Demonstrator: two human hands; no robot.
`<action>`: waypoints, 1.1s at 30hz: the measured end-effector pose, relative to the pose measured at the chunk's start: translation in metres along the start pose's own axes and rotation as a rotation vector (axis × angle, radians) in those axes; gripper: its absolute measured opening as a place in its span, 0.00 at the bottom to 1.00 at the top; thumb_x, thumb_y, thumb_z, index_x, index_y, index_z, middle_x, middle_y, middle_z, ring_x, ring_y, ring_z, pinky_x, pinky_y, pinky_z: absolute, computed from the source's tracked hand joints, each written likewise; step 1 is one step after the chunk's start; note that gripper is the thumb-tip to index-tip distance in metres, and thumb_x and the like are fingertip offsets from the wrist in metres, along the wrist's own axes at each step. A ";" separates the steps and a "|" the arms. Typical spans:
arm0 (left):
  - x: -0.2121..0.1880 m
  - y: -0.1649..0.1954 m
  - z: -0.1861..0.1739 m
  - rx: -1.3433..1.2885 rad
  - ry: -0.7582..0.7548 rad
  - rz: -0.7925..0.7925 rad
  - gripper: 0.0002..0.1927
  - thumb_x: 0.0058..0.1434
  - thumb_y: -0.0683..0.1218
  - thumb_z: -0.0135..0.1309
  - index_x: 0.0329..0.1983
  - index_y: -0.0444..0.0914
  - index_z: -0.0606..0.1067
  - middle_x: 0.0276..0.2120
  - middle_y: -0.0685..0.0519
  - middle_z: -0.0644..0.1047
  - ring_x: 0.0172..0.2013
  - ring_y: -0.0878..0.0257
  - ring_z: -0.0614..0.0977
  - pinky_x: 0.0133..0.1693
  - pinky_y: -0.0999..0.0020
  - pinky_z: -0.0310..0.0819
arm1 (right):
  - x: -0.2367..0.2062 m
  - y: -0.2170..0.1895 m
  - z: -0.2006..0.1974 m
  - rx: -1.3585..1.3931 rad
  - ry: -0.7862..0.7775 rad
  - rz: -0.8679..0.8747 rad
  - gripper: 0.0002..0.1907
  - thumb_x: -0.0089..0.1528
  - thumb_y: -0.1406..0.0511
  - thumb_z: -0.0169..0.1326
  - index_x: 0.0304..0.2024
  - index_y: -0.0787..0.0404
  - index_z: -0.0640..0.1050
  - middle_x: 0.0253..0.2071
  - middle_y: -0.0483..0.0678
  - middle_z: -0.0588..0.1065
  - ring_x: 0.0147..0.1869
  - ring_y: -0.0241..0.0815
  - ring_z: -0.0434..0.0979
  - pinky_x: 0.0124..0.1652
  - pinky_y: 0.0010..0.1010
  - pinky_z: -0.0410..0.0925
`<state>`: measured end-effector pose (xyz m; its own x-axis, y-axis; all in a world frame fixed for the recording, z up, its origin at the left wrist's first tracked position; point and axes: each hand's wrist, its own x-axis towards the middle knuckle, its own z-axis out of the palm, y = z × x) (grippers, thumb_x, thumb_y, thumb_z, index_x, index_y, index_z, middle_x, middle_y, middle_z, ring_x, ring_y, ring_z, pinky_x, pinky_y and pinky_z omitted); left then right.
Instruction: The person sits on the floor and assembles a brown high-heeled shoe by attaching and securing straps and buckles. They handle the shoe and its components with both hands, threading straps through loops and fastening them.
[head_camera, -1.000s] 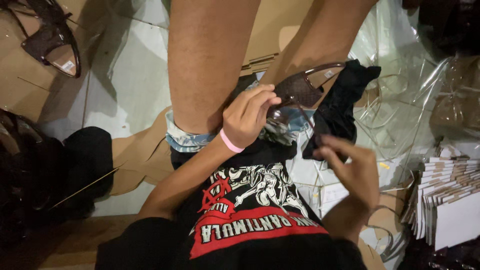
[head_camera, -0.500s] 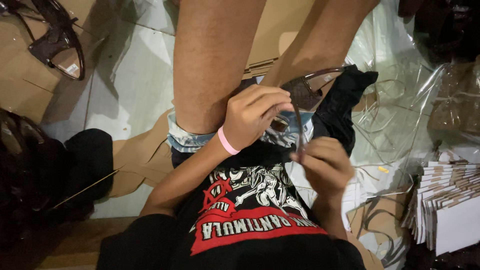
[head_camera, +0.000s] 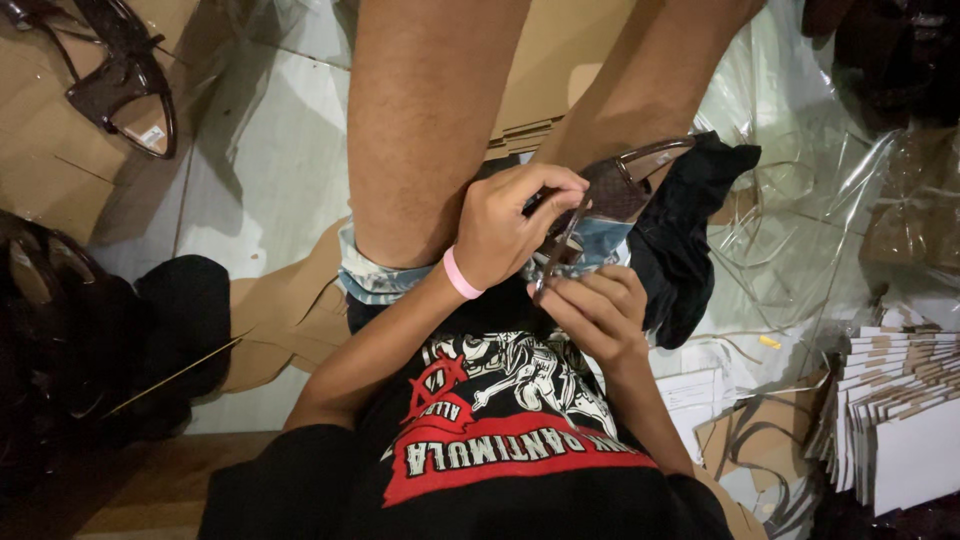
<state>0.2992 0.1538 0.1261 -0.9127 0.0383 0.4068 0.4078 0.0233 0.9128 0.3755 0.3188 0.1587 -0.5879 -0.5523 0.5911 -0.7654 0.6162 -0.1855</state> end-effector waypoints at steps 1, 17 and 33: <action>0.000 0.000 0.000 -0.001 0.002 0.008 0.05 0.66 0.40 0.62 0.42 0.35 0.77 0.39 0.50 0.83 0.38 0.59 0.87 0.40 0.69 0.81 | -0.001 0.004 0.004 -0.038 0.010 -0.027 0.13 0.56 0.71 0.71 0.43 0.56 0.84 0.44 0.40 0.76 0.46 0.40 0.74 0.47 0.36 0.68; 0.000 0.000 -0.003 -0.040 -0.055 -0.017 0.05 0.67 0.37 0.58 0.45 0.34 0.77 0.38 0.49 0.84 0.39 0.61 0.89 0.41 0.70 0.82 | -0.009 0.026 0.021 -0.205 0.044 -0.096 0.13 0.58 0.70 0.67 0.44 0.53 0.84 0.48 0.39 0.77 0.46 0.39 0.72 0.47 0.35 0.66; -0.002 -0.011 -0.003 -0.012 -0.090 -0.017 0.05 0.66 0.38 0.61 0.43 0.33 0.77 0.38 0.46 0.83 0.40 0.56 0.88 0.41 0.67 0.81 | 0.013 0.061 -0.005 0.144 0.020 0.487 0.26 0.57 0.66 0.73 0.57 0.61 0.79 0.55 0.54 0.66 0.59 0.50 0.71 0.58 0.38 0.68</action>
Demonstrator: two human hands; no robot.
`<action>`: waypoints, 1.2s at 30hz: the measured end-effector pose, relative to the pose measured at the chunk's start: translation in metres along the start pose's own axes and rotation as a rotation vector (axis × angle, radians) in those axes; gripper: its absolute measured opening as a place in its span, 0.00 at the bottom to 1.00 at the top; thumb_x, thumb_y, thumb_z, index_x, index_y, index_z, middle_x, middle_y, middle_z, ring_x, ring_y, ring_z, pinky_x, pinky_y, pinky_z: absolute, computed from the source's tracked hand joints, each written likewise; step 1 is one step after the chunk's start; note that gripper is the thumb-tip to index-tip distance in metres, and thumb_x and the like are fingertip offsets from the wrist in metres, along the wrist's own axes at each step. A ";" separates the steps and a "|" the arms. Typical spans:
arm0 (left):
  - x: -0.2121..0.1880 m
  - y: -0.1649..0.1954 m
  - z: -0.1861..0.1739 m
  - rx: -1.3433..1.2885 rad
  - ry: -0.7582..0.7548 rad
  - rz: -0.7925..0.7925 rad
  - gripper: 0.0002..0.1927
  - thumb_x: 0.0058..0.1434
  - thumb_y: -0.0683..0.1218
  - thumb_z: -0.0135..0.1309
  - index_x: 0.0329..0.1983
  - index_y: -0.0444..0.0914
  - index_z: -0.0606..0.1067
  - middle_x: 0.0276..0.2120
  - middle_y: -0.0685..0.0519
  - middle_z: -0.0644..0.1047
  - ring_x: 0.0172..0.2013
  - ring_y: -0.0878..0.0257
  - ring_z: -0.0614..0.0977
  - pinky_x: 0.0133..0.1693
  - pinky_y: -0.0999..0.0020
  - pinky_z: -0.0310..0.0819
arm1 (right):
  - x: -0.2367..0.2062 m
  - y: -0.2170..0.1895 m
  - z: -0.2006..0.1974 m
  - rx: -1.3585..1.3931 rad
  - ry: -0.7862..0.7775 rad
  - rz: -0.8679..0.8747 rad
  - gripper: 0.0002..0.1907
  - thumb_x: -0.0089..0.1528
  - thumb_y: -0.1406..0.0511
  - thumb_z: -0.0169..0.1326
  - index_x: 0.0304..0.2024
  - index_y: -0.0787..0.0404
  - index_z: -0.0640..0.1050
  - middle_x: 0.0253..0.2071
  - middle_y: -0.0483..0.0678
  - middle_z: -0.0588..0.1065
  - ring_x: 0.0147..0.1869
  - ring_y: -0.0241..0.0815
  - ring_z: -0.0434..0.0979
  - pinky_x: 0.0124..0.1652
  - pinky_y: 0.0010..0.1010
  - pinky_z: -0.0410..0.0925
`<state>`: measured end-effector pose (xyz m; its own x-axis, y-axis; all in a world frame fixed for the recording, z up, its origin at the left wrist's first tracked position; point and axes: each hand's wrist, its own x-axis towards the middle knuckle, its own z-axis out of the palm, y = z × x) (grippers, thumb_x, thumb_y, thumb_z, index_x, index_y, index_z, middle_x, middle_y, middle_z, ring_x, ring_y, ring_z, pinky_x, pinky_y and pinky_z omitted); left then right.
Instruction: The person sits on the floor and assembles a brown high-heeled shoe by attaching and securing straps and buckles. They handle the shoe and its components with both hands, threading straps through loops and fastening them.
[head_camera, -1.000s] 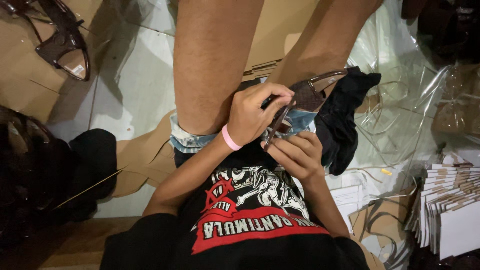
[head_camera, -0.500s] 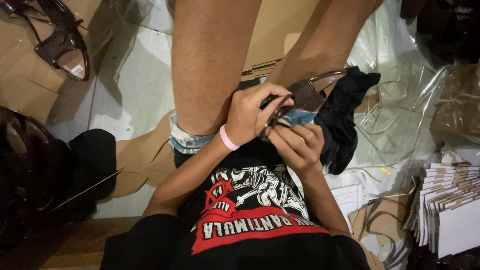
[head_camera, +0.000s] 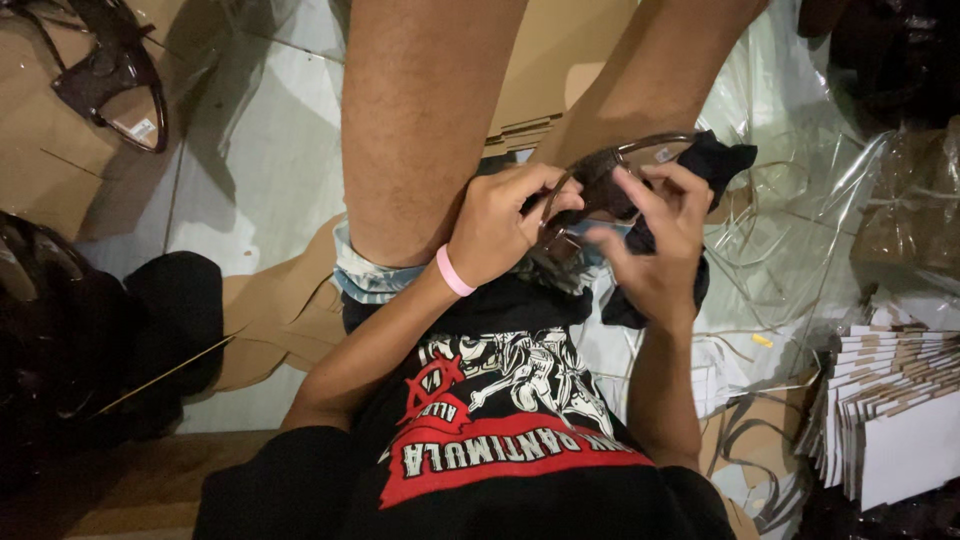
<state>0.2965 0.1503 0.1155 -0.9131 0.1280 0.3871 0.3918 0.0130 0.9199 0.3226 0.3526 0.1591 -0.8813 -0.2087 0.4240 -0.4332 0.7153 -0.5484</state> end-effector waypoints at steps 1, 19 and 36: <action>0.000 0.000 0.000 0.014 0.010 0.015 0.06 0.65 0.39 0.62 0.42 0.33 0.78 0.38 0.46 0.83 0.39 0.56 0.87 0.42 0.67 0.81 | 0.006 -0.001 -0.003 0.041 -0.037 -0.007 0.22 0.64 0.68 0.71 0.59 0.59 0.80 0.58 0.53 0.67 0.62 0.49 0.71 0.61 0.36 0.69; 0.008 -0.013 0.000 -0.071 -0.080 0.036 0.04 0.67 0.37 0.55 0.44 0.34 0.74 0.39 0.49 0.82 0.40 0.54 0.86 0.43 0.65 0.79 | -0.074 0.049 -0.112 0.209 -0.327 0.731 0.09 0.69 0.66 0.55 0.44 0.67 0.79 0.37 0.50 0.80 0.44 0.38 0.79 0.48 0.28 0.69; 0.011 -0.013 0.008 -0.014 -0.143 0.086 0.05 0.67 0.36 0.55 0.43 0.33 0.72 0.39 0.45 0.78 0.40 0.48 0.83 0.42 0.59 0.76 | 0.008 -0.038 -0.014 -0.387 -0.110 -0.021 0.11 0.63 0.68 0.70 0.47 0.58 0.83 0.47 0.50 0.75 0.50 0.53 0.74 0.50 0.40 0.67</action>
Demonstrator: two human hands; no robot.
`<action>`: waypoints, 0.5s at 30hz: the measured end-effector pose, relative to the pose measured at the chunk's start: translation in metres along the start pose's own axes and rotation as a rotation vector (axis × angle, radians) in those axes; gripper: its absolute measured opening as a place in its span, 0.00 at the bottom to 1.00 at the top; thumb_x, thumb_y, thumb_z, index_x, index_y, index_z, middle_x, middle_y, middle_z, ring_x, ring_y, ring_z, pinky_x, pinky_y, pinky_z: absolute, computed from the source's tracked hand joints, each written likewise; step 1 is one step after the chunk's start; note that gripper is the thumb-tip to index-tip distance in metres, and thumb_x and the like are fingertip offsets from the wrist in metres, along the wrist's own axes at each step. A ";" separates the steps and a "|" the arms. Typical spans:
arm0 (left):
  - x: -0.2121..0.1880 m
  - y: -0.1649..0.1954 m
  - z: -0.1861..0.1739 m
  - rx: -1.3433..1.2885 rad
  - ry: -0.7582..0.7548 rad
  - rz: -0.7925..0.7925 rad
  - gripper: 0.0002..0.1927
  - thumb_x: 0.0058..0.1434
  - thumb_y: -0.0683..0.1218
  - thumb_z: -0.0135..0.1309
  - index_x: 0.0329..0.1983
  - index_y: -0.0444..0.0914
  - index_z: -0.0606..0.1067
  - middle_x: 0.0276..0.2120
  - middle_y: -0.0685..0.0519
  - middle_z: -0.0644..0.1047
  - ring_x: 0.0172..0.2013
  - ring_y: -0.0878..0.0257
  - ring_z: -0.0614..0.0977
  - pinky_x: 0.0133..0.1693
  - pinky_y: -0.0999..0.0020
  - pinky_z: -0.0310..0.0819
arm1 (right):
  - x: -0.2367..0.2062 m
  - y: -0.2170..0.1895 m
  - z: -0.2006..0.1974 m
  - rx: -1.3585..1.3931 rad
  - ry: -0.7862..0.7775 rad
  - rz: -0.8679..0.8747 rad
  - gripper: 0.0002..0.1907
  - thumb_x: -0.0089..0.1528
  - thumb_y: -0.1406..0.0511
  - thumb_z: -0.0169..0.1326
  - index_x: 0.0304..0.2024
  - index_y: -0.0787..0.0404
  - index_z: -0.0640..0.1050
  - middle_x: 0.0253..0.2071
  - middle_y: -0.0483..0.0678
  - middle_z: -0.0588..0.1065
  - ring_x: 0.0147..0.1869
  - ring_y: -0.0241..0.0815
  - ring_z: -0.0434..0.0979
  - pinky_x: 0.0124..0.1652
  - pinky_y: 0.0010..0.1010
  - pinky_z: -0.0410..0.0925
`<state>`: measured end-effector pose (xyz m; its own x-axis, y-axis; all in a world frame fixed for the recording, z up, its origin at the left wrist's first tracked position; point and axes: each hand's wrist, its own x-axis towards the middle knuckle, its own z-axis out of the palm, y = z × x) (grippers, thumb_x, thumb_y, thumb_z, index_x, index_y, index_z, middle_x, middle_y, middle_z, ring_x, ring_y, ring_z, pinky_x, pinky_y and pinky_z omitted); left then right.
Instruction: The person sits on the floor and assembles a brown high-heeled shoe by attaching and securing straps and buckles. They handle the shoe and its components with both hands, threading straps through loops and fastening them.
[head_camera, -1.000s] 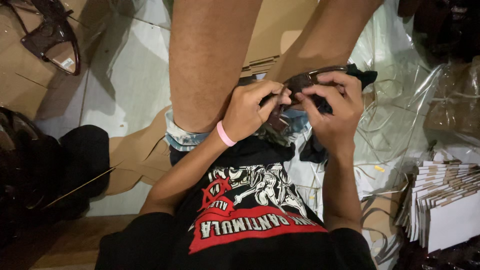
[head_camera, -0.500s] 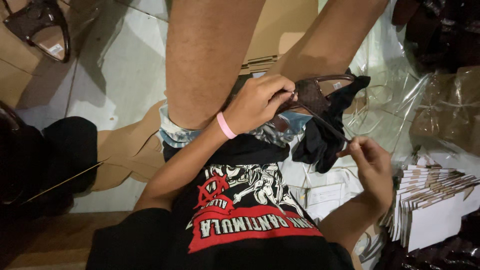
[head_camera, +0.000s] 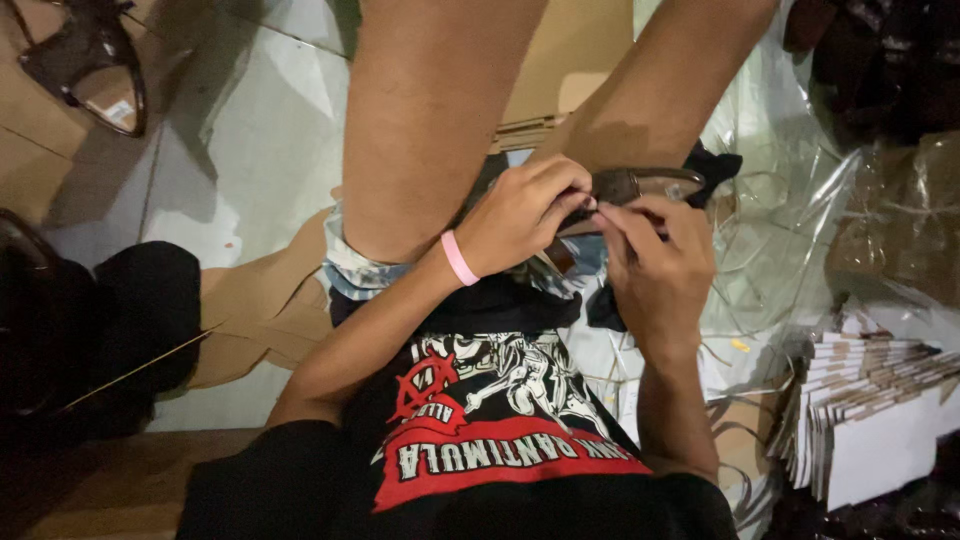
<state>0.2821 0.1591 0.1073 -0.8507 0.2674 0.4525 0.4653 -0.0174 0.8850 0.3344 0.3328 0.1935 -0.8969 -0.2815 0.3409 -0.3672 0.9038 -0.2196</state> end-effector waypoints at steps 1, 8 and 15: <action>-0.001 0.000 -0.001 0.013 0.002 0.002 0.05 0.67 0.36 0.55 0.43 0.33 0.72 0.39 0.45 0.78 0.40 0.47 0.82 0.42 0.58 0.76 | -0.001 0.000 0.001 0.029 -0.015 0.020 0.09 0.64 0.68 0.69 0.46 0.58 0.83 0.47 0.49 0.75 0.49 0.53 0.74 0.49 0.39 0.68; -0.001 -0.002 -0.001 0.020 -0.057 0.034 0.06 0.64 0.35 0.57 0.41 0.33 0.72 0.37 0.45 0.78 0.38 0.47 0.82 0.40 0.58 0.75 | -0.015 0.013 -0.004 0.227 -0.111 0.090 0.08 0.64 0.70 0.64 0.43 0.63 0.77 0.54 0.56 0.70 0.56 0.54 0.73 0.56 0.39 0.68; 0.002 -0.005 0.000 -0.004 -0.112 0.097 0.05 0.62 0.37 0.59 0.38 0.33 0.74 0.36 0.46 0.79 0.37 0.48 0.82 0.40 0.59 0.75 | -0.032 0.022 -0.009 0.189 -0.108 0.190 0.07 0.62 0.70 0.66 0.40 0.64 0.80 0.53 0.54 0.68 0.58 0.53 0.72 0.56 0.38 0.67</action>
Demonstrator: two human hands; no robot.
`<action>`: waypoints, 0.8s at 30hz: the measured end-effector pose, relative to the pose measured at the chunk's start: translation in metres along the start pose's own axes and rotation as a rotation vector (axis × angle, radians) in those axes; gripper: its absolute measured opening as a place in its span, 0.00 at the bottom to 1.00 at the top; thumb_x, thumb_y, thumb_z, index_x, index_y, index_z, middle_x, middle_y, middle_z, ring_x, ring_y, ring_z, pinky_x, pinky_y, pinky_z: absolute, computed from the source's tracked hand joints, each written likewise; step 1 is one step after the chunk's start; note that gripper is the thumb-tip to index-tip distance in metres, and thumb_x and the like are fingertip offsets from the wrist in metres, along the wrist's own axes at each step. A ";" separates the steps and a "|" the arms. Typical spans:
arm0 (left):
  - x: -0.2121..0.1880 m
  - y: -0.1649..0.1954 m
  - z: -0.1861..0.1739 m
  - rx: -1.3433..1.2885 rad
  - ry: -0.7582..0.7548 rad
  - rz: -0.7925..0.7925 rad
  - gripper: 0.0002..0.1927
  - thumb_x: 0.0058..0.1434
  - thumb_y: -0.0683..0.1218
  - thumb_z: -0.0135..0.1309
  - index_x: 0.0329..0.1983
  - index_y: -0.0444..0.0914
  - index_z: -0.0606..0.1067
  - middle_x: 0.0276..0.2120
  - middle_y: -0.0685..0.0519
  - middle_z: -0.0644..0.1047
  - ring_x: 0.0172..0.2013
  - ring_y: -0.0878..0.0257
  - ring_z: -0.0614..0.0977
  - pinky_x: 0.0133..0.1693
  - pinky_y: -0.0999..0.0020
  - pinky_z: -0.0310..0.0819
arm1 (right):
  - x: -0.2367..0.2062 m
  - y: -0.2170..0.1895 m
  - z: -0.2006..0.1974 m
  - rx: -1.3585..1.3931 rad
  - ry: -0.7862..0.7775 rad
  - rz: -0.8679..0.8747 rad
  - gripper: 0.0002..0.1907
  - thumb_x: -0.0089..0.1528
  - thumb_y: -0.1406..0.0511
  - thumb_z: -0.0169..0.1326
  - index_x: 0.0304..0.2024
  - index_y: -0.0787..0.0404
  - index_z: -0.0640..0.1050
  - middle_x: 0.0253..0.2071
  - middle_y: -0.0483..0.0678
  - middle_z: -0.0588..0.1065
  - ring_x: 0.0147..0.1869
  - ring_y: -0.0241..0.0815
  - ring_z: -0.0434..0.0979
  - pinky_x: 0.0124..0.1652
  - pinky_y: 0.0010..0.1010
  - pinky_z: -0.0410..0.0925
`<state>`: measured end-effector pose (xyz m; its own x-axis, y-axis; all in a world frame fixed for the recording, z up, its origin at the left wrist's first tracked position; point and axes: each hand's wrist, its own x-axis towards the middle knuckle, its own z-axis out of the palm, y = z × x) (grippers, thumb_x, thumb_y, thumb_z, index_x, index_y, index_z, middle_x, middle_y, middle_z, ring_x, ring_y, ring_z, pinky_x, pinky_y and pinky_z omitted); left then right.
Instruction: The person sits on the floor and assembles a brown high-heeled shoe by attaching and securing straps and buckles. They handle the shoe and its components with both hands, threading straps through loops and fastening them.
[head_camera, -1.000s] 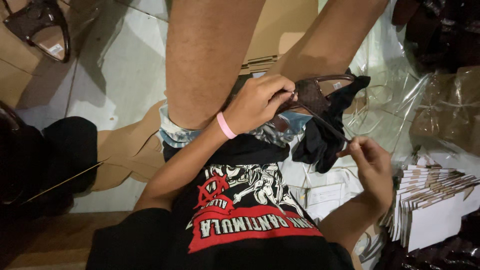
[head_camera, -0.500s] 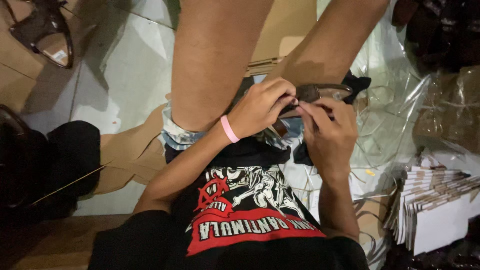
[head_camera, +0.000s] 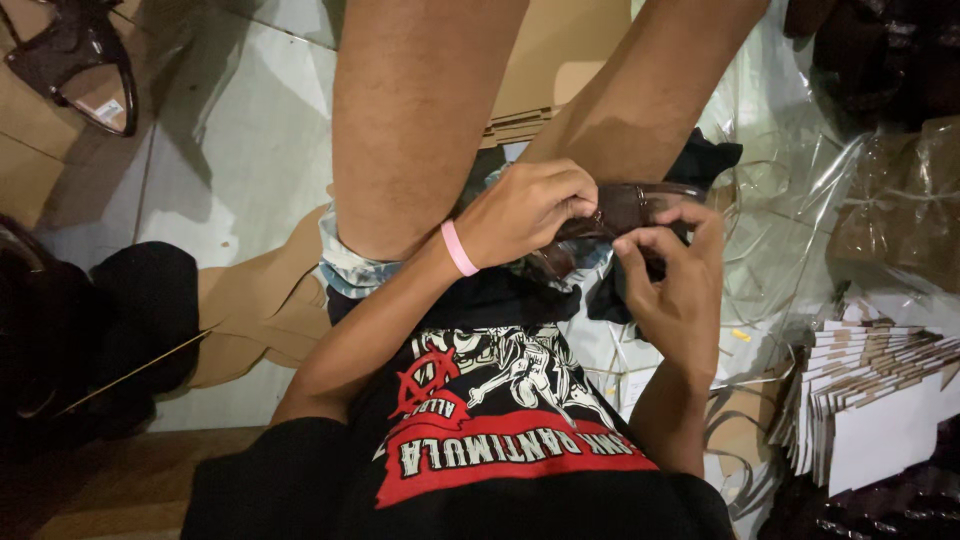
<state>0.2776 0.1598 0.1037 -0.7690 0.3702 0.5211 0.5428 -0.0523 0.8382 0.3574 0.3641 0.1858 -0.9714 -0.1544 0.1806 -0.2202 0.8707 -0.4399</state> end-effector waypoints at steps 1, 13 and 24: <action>0.000 -0.001 0.000 -0.004 -0.007 0.009 0.05 0.62 0.37 0.59 0.38 0.34 0.74 0.36 0.46 0.79 0.37 0.49 0.82 0.39 0.59 0.75 | -0.002 0.003 -0.001 0.017 -0.016 0.010 0.07 0.63 0.70 0.66 0.40 0.64 0.80 0.53 0.53 0.68 0.57 0.52 0.72 0.55 0.37 0.67; -0.001 -0.011 0.003 -0.001 -0.034 -0.025 0.05 0.64 0.36 0.58 0.40 0.33 0.72 0.36 0.46 0.79 0.38 0.49 0.83 0.40 0.60 0.75 | -0.005 0.031 0.004 0.274 -0.137 0.075 0.04 0.65 0.71 0.61 0.39 0.68 0.79 0.56 0.53 0.63 0.56 0.43 0.74 0.50 0.25 0.72; -0.009 0.019 -0.002 0.092 0.096 0.000 0.23 0.62 0.44 0.64 0.57 0.32 0.72 0.54 0.41 0.76 0.55 0.44 0.79 0.56 0.59 0.75 | -0.008 0.035 0.019 0.171 -0.078 -0.032 0.07 0.64 0.71 0.64 0.43 0.64 0.79 0.59 0.56 0.65 0.62 0.55 0.71 0.62 0.41 0.67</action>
<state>0.2944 0.1540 0.1155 -0.7954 0.2792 0.5380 0.5682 0.0343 0.8222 0.3557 0.3872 0.1518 -0.9662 -0.2219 0.1310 -0.2562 0.7738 -0.5792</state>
